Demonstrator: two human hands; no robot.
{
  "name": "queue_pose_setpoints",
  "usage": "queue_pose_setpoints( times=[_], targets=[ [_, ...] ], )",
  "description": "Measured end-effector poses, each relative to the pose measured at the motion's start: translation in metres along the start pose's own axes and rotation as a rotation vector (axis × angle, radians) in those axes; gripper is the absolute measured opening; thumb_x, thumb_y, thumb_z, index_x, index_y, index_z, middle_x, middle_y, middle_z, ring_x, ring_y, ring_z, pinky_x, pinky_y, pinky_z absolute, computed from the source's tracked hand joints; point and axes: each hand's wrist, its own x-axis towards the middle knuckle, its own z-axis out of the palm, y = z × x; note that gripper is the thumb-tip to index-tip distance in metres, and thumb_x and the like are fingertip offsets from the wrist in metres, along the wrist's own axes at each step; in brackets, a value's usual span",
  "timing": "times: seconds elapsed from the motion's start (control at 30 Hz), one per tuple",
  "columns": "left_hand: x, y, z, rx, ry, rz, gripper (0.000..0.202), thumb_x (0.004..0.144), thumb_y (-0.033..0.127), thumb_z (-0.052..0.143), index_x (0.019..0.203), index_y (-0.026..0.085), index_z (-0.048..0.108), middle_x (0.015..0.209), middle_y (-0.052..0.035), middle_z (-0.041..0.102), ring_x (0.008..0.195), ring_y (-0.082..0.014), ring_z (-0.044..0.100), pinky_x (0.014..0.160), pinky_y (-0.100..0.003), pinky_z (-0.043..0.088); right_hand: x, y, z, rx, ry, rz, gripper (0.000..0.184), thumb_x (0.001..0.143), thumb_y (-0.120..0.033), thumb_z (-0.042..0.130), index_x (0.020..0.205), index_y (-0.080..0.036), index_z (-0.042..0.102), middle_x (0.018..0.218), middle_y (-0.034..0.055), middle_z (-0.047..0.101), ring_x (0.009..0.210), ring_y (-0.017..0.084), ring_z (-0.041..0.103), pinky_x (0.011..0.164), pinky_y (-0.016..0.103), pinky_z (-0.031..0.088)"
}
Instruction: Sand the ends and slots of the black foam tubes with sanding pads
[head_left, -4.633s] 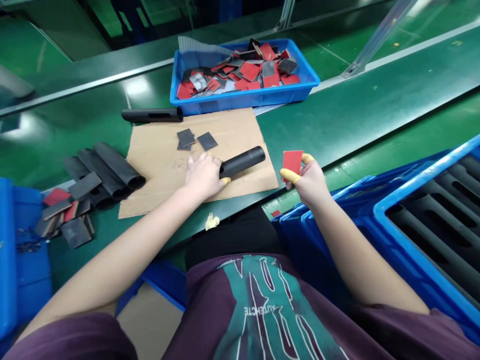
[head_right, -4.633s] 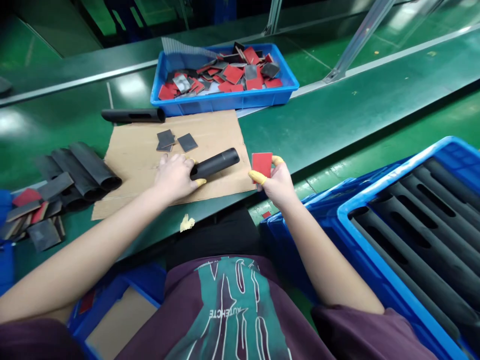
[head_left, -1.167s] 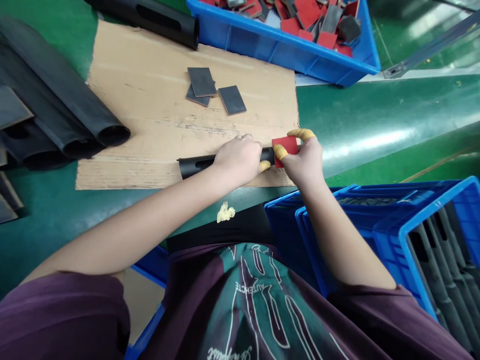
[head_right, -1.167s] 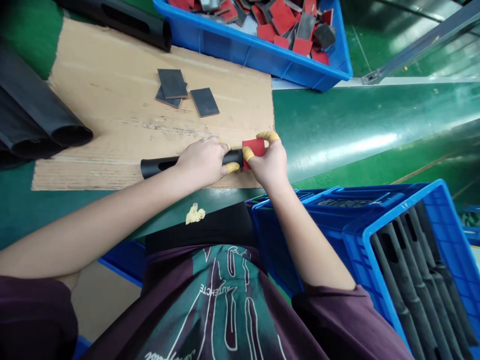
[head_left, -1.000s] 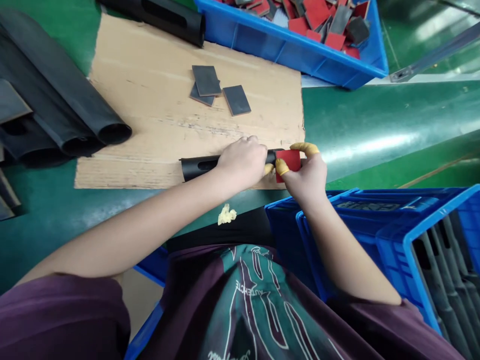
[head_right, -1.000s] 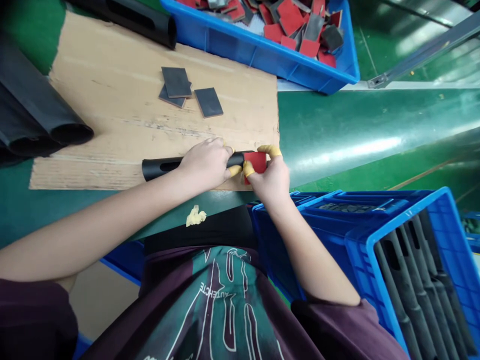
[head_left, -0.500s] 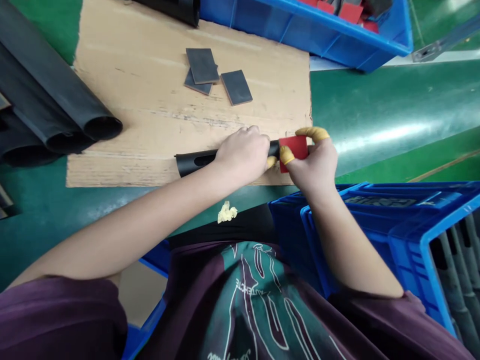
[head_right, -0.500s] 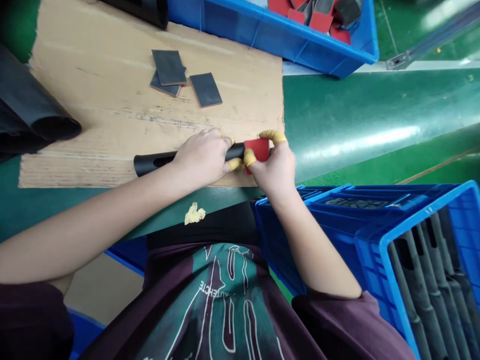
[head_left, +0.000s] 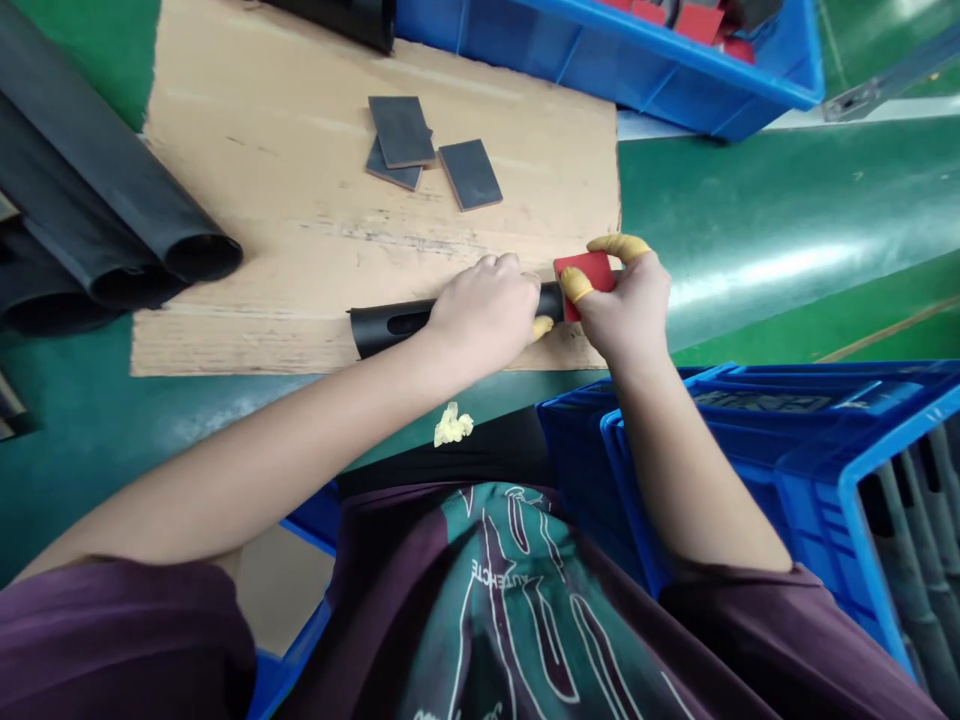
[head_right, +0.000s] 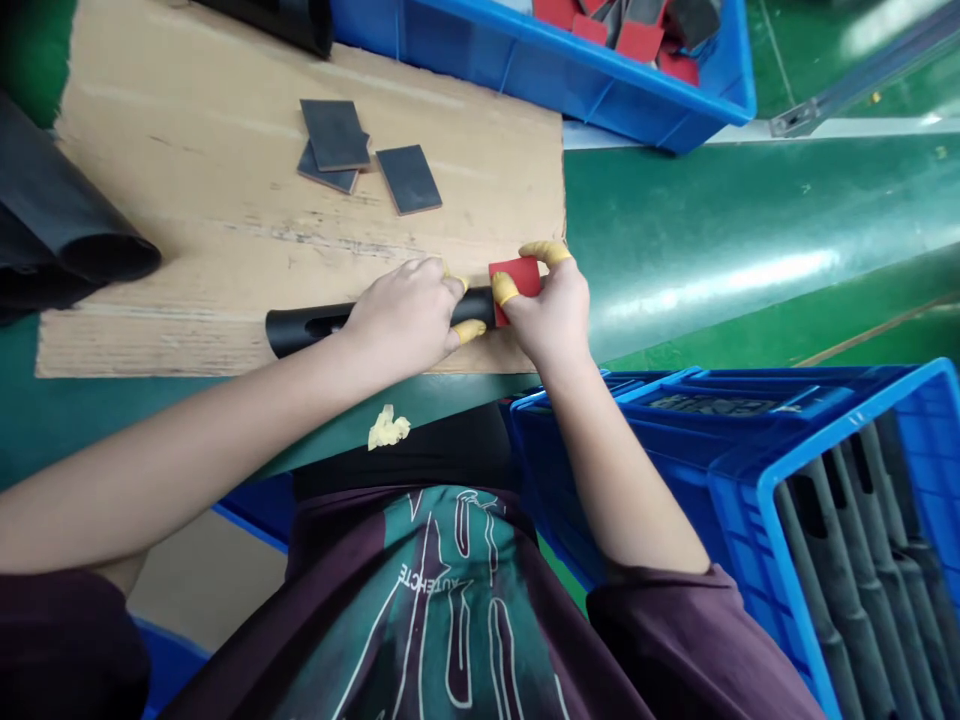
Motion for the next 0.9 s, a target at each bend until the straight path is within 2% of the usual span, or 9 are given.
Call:
queue_pose_setpoints(
  times=[0.2,0.4,0.57,0.67,0.77,0.9],
  targets=[
    [0.002,-0.002,-0.002,-0.001,-0.026,0.035,0.038,0.094,0.039,0.060,0.121,0.015,0.071,0.123,-0.0151,0.064,0.120,-0.0322,0.059,0.099,-0.042,0.049,-0.024,0.000,-0.006,0.040,0.006,0.095,0.035,0.070,-0.036,0.069,0.100,-0.021,0.059,0.062,-0.0001,0.061,0.048,0.018,0.055,0.048,0.035,0.046],
    [-0.002,0.000,0.001,0.020,0.011,0.046,0.038,0.094,0.037,0.060,0.124,0.015,0.069,0.127,-0.0150,0.062,0.124,-0.0316,0.056,0.100,-0.040,0.048,-0.005,0.000,-0.001,0.054,0.020,0.048,0.034,0.069,-0.035,0.070,0.099,-0.021,0.058,0.064,0.0003,0.062,0.053,0.020,0.059,0.054,0.036,0.050],
    [-0.001,-0.003,0.000,0.017,-0.021,0.052,0.039,0.094,0.038,0.061,0.124,0.015,0.070,0.126,-0.0151,0.063,0.122,-0.0313,0.057,0.099,-0.040,0.048,-0.023,0.015,0.002,0.214,0.063,0.073,0.043,0.070,-0.048,0.066,0.103,-0.023,0.055,0.060,-0.0003,0.061,0.045,0.019,0.054,0.047,0.036,0.047],
    [0.001,-0.004,-0.001,0.021,-0.022,0.047,0.042,0.094,0.041,0.059,0.124,0.014,0.070,0.125,-0.0161,0.063,0.121,-0.0327,0.057,0.101,-0.042,0.048,-0.028,0.033,-0.005,0.224,0.099,0.086,0.051,0.069,-0.052,0.069,0.108,-0.024,0.055,0.065,0.0015,0.065,0.050,0.021,0.059,0.052,0.040,0.053],
    [0.002,-0.004,-0.002,0.044,-0.021,0.033,0.045,0.095,0.044,0.058,0.125,0.014,0.069,0.123,-0.0158,0.064,0.121,-0.0326,0.058,0.101,-0.042,0.048,-0.019,0.046,-0.014,0.260,0.127,0.093,0.058,0.068,-0.057,0.072,0.112,-0.023,0.054,0.069,0.0037,0.067,0.056,0.025,0.064,0.060,0.045,0.057],
    [0.002,-0.002,-0.002,0.069,-0.026,0.026,0.045,0.094,0.046,0.057,0.122,0.013,0.071,0.121,-0.0161,0.064,0.118,-0.0328,0.059,0.097,-0.042,0.049,-0.007,0.048,-0.013,0.325,0.076,0.071,0.069,0.072,-0.065,0.069,0.122,-0.022,0.053,0.075,0.0060,0.071,0.063,0.027,0.069,0.066,0.049,0.060]
  ],
)
